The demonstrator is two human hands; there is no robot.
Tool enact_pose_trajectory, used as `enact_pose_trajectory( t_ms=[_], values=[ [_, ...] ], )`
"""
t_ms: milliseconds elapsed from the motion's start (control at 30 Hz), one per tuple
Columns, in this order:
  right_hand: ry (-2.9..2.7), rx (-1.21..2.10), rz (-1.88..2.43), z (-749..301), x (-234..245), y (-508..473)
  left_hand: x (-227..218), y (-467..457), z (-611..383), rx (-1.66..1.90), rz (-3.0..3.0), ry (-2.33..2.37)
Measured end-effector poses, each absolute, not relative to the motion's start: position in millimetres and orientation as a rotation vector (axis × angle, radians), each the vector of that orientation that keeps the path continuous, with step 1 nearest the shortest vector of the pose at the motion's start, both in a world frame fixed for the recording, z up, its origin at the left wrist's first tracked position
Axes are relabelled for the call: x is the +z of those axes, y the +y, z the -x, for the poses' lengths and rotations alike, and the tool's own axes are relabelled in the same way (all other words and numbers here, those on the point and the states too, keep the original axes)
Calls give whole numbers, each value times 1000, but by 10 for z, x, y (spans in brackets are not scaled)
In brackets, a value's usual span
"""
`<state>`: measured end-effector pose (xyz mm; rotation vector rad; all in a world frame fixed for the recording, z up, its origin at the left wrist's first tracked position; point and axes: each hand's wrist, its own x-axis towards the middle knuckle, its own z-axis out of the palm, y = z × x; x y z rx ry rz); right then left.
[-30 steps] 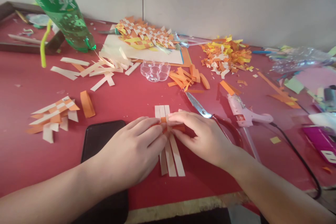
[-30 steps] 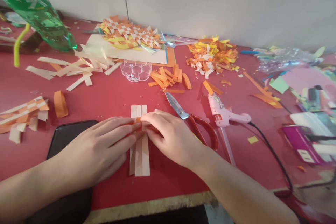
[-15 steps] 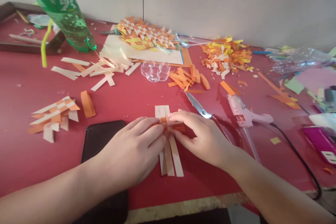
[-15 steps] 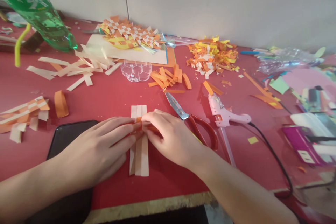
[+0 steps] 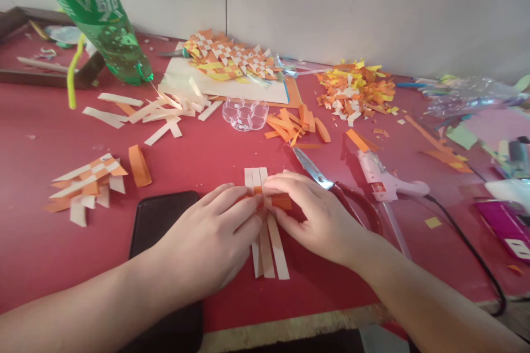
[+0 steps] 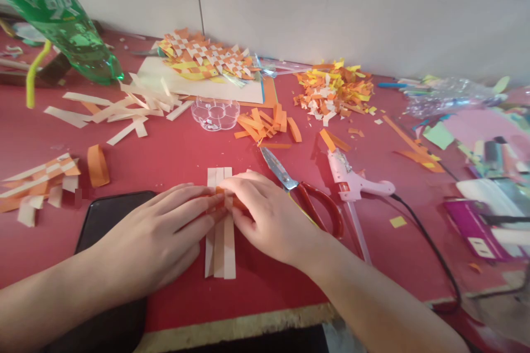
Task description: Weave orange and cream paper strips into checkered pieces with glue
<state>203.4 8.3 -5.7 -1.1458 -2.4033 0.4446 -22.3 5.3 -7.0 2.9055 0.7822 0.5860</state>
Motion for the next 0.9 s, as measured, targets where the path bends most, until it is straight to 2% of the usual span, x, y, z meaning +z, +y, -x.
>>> enact_pose_trajectory(
  t_ms=[900],
  values=[
    [-2348, 554, 1212, -2024, -42, 89, -52, 56, 236, 519, -2840, 790]
  ],
)
